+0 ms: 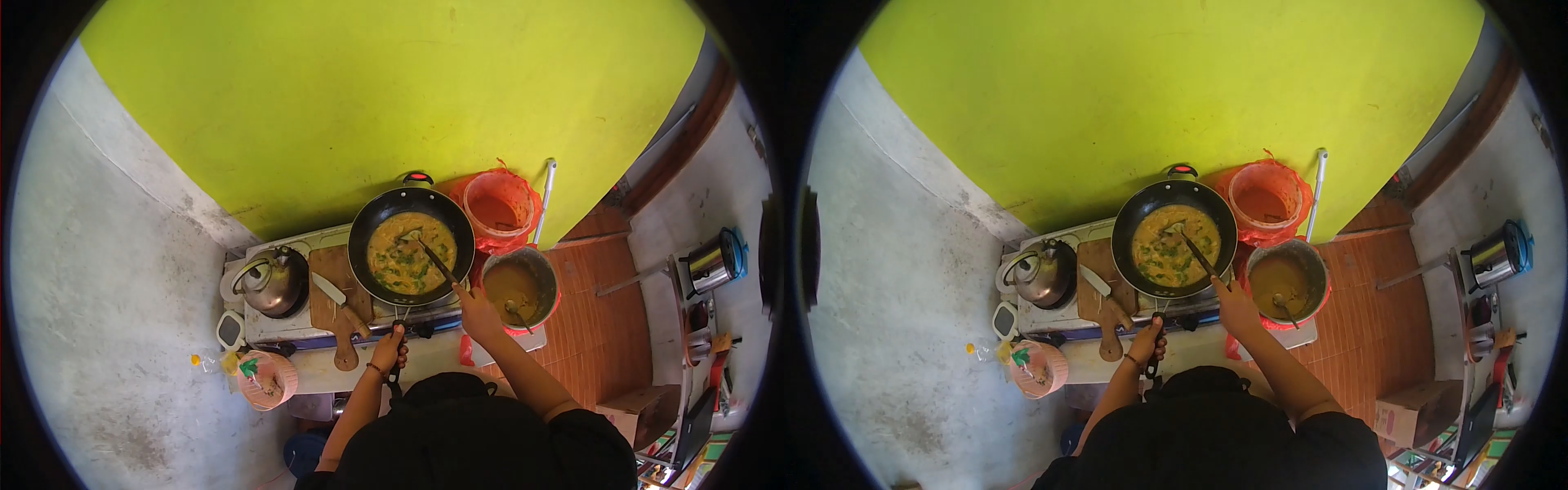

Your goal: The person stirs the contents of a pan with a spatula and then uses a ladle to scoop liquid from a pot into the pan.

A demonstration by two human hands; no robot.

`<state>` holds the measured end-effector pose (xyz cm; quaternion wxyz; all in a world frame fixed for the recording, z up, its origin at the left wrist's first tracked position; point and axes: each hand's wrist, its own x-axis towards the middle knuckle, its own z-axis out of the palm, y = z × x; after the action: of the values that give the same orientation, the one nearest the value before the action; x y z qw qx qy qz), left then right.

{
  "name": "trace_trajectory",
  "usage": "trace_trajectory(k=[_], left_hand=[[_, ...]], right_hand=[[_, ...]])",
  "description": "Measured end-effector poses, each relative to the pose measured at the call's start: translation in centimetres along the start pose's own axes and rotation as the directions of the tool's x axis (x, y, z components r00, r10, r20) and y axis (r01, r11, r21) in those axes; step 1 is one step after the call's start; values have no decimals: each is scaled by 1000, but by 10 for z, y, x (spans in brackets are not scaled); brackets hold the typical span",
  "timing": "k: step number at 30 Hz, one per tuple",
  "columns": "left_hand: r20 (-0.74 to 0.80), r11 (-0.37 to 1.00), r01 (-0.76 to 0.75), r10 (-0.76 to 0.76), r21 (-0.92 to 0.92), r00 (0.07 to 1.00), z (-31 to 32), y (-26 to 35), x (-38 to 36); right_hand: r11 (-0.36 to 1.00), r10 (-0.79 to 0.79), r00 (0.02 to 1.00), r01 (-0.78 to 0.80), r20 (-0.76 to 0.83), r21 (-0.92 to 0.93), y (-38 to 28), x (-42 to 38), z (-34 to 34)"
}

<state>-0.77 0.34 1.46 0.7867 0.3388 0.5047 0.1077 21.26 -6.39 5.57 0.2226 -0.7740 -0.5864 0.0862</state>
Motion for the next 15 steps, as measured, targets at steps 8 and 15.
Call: trace_trajectory(k=[8,15], left_hand=[[2,1000,-11,11,3,1000,-2,-5,5],[-12,1000,7,-7,3,1000,1,-1,0]], right_hand=[[996,71,990,-64,125,-61,-3,6,1],[993,-94,995,91,-38,-78,-29,17,0]])
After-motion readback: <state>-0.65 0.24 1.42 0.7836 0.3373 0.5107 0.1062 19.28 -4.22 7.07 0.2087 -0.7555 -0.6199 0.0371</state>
